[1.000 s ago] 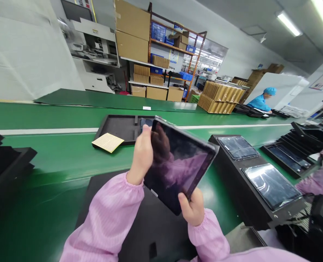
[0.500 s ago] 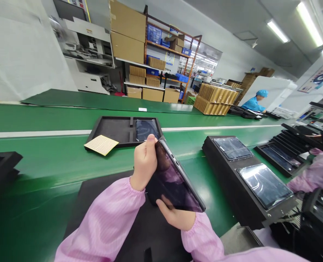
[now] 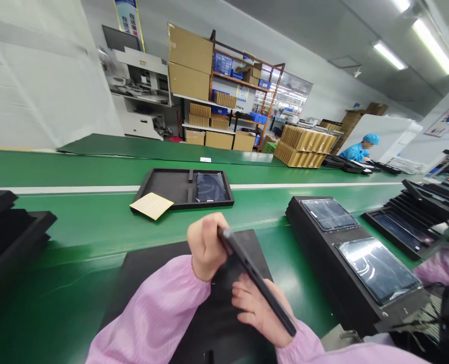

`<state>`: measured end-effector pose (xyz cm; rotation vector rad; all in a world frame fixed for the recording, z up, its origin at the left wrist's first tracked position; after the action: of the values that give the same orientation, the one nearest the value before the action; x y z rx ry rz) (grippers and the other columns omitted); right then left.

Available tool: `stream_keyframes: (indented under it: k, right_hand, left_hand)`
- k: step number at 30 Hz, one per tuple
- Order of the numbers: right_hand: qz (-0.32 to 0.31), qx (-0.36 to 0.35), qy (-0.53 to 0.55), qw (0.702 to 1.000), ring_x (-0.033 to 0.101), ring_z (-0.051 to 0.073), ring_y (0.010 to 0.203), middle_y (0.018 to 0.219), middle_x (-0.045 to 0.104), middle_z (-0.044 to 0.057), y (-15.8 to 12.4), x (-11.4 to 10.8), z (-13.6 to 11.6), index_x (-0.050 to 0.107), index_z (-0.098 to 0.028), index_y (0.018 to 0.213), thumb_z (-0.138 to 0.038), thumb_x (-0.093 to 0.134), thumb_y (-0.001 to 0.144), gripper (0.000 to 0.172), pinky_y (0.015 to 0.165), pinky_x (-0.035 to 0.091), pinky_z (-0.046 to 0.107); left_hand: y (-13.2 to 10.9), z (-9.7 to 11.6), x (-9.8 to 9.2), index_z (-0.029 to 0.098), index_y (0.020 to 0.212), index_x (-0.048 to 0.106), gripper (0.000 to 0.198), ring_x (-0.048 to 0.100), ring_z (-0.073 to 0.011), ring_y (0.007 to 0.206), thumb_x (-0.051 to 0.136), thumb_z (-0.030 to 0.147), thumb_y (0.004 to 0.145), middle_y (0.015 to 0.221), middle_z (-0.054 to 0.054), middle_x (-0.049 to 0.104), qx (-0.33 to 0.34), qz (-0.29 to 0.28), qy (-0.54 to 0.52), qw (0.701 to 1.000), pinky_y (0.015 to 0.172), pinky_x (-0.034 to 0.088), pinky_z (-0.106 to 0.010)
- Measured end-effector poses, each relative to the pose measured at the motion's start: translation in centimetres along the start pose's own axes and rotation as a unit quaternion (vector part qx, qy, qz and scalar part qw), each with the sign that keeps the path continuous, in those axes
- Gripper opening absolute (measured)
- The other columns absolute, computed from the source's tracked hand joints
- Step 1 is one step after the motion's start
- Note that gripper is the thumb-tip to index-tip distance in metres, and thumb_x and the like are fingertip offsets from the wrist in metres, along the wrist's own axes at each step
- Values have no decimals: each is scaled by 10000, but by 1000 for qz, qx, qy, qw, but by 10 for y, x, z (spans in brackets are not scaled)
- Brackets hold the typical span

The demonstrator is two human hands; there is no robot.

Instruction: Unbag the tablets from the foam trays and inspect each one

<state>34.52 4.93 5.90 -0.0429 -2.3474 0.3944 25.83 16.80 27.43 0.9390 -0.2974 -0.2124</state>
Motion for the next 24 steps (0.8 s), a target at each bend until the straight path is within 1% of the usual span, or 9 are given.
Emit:
stream_keyframes:
  k: [3, 5, 7, 10, 12, 14, 15, 17, 24]
  right_hand:
    - [-1, 35, 59, 998, 728, 196, 893, 1055, 761, 91, -13, 12, 4, 722, -152, 1078, -633, 783, 732, 596, 704, 557, 267]
    - [54, -8, 45, 998, 734, 191, 856, 977, 771, 69, -16, 8, -4, 728, -164, 944, -529, 806, 771, 412, 720, 562, 270]
    - [117, -58, -2, 991, 740, 221, 877, 916, 773, 68, -16, -2, -16, 714, -180, 859, -493, 789, 802, 326, 754, 575, 302]
    - [174, -120, -99, 972, 744, 282, 909, 947, 777, 89, -13, -12, -38, 721, -196, 987, -575, 766, 782, 434, 765, 596, 375]
    - [192, -173, -181, 949, 736, 289, 950, 992, 776, 89, -11, -13, -61, 719, -201, 1068, -600, 764, 766, 502, 829, 590, 400]
    - [184, -209, -274, 920, 722, 286, 996, 1011, 775, 81, -7, -6, -81, 726, -206, 1064, -611, 763, 753, 512, 899, 569, 412]
    - [174, -216, -316, 907, 720, 281, 992, 1003, 775, 79, -3, -2, -88, 729, -206, 1050, -618, 755, 753, 509, 909, 564, 414]
    - [176, -221, -368, 886, 733, 274, 896, 930, 777, 85, 3, -1, -95, 723, -190, 1030, -641, 730, 751, 531, 851, 581, 412]
    - [347, -298, -494, 739, 665, 239, 615, 688, 712, 84, -13, -26, -109, 683, -201, 724, -635, 675, 767, 437, 575, 537, 355]
  left_hand:
    - [-24, 48, 12, 233, 607, 494, 517, 462, -113, 379, 250, 350, 1047, 428, 36, 525, 194, -105, -60, 974, 466, 369, -284]
    - [-40, 53, 10, 243, 590, 471, 536, 444, -128, 390, 214, 372, 1043, 418, 43, 504, 209, -128, -40, 969, 523, 406, -306]
    - [-45, 29, -12, 262, 599, 508, 517, 531, -175, 536, 282, 477, 1010, 521, 16, 570, 100, -77, 29, 992, 678, 473, -350]
    - [-70, -46, -58, 262, 872, 662, 448, 602, -308, 1074, 573, 693, 794, 1005, -91, 698, -222, -27, 89, 971, 984, 454, -449]
    - [-111, -89, -60, 252, 979, 692, 471, 578, -349, 1184, 669, 651, 729, 1099, -101, 707, -442, -106, -17, 890, 1022, 439, -475]
    - [-154, -98, -46, 251, 1004, 714, 465, 623, -352, 1146, 753, 586, 684, 1096, -90, 733, -586, -210, -157, 767, 979, 473, -467]
    - [-170, -95, -42, 250, 1015, 718, 472, 645, -342, 1117, 798, 548, 658, 1102, -84, 740, -623, -244, -200, 716, 955, 490, -454]
    - [-188, -93, -41, 241, 1053, 708, 540, 668, -316, 1079, 881, 464, 592, 1136, -80, 741, -653, -268, -221, 673, 926, 507, -426]
    - [-194, -113, -51, 192, 1076, 694, 633, 661, -298, 1120, 925, 445, 543, 1165, -111, 741, -628, -205, -201, 723, 1036, 466, -452]
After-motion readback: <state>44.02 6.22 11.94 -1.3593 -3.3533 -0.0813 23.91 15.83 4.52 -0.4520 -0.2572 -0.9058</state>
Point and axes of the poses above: each hand's wrist, its own y-axis towards the middle knuckle, its own x-axis out of the palm, z = x × y, the point moved 10 cm from there along y, towards the middle knuckle
